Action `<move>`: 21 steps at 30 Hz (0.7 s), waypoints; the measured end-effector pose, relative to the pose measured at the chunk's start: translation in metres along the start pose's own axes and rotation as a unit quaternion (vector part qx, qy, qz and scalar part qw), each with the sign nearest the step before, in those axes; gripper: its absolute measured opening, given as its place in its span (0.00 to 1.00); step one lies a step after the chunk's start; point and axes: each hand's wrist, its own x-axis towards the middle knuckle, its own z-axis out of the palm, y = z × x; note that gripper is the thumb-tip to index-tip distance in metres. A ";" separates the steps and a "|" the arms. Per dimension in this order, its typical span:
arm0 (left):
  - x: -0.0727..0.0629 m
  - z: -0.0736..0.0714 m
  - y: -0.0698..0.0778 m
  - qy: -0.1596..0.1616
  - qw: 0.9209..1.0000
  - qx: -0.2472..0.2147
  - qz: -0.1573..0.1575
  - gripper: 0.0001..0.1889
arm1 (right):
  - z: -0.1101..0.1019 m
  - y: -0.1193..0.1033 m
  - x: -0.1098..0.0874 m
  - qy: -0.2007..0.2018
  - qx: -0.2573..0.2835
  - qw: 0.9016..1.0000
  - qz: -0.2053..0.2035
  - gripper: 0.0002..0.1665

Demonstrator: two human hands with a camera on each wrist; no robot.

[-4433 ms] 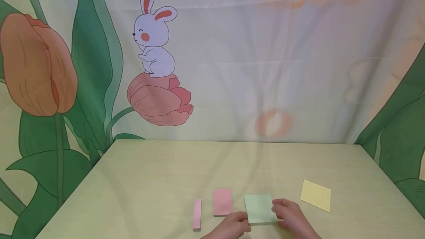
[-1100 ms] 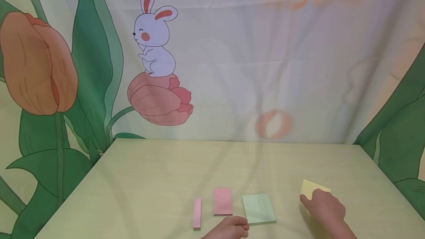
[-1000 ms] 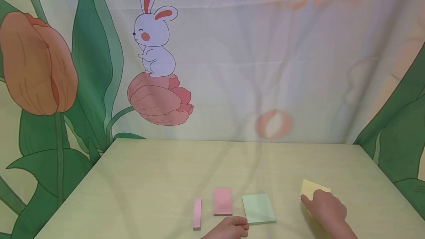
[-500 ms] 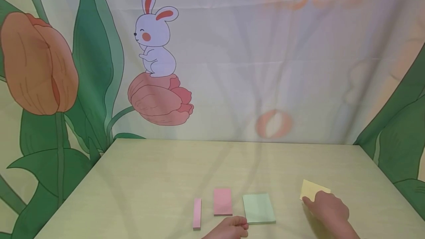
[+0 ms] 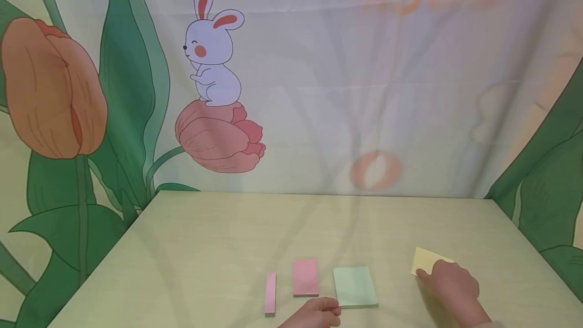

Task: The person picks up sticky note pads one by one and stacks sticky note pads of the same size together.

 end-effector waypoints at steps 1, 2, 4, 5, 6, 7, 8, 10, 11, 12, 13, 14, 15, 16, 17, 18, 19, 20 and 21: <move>0.000 0.000 0.000 0.000 1.000 -0.001 -0.001 0.21 | 0.000 0.000 0.000 0.002 0.000 1.000 0.000 0.40; 0.000 0.000 0.000 -0.001 1.000 -0.004 -0.002 0.21 | -0.001 -0.001 -0.001 0.003 0.000 1.000 0.001 0.40; 0.000 0.000 0.000 -0.002 1.000 -0.009 -0.004 0.21 | -0.001 -0.001 -0.001 0.005 0.002 1.000 0.000 0.39; 0.000 0.000 -0.001 -0.002 1.000 -0.011 -0.004 0.21 | -0.001 -0.001 -0.001 0.006 0.003 1.000 -0.001 0.39; 0.000 0.000 -0.001 -0.002 1.000 -0.013 -0.004 0.21 | -0.001 -0.001 -0.001 0.008 0.005 1.000 -0.003 0.39; 0.000 0.000 -0.001 -0.003 1.000 -0.016 -0.004 0.21 | -0.001 -0.001 -0.001 0.010 0.005 1.000 -0.005 0.38; 0.000 0.000 -0.002 -0.003 1.000 -0.018 -0.004 0.21 | -0.001 -0.001 -0.001 0.012 0.006 1.000 -0.009 0.38; 0.000 0.000 -0.002 -0.003 1.000 -0.018 -0.004 0.21 | 0.000 0.000 0.000 0.013 0.009 1.000 -0.016 0.39; 0.000 0.000 -0.002 -0.003 1.000 -0.018 -0.004 0.21 | 0.000 0.000 0.001 0.015 0.010 1.000 -0.017 0.38; 0.000 0.000 -0.002 -0.004 1.000 -0.020 -0.005 0.21 | 0.000 -0.001 0.002 0.014 0.011 1.000 -0.018 0.38; 0.000 0.000 -0.001 -0.005 1.000 -0.021 -0.005 0.21 | 0.001 -0.001 0.002 0.013 0.011 1.000 -0.019 0.37; -0.001 0.000 -0.001 -0.005 1.000 -0.023 -0.005 0.21 | 0.001 -0.001 0.003 0.012 0.012 1.000 -0.020 0.38; -0.001 0.000 0.000 -0.006 1.000 -0.024 -0.005 0.21 | 0.001 -0.002 0.004 0.011 0.012 1.000 -0.021 0.37; -0.001 0.000 0.000 -0.007 1.000 -0.025 -0.005 0.21 | 0.002 -0.003 0.005 0.009 0.012 1.000 -0.019 0.36; -0.002 0.000 0.000 -0.007 1.000 -0.025 -0.005 0.21 | 0.002 -0.004 0.007 0.008 0.012 1.000 -0.019 0.36; -0.002 0.000 0.001 -0.007 1.000 -0.026 -0.005 0.21 | 0.002 -0.005 0.007 0.007 0.011 1.000 -0.017 0.35; -0.002 0.000 0.001 -0.007 1.000 -0.025 -0.004 0.21 | 0.003 -0.005 0.008 0.005 0.008 1.000 -0.015 0.34; -0.002 0.000 0.001 -0.007 1.000 -0.025 -0.004 0.21 | 0.003 -0.006 0.009 0.003 0.006 1.000 -0.012 0.34; -0.002 0.000 0.001 -0.007 1.000 -0.022 -0.003 0.21 | 0.004 -0.007 0.010 0.001 0.004 1.000 -0.009 0.34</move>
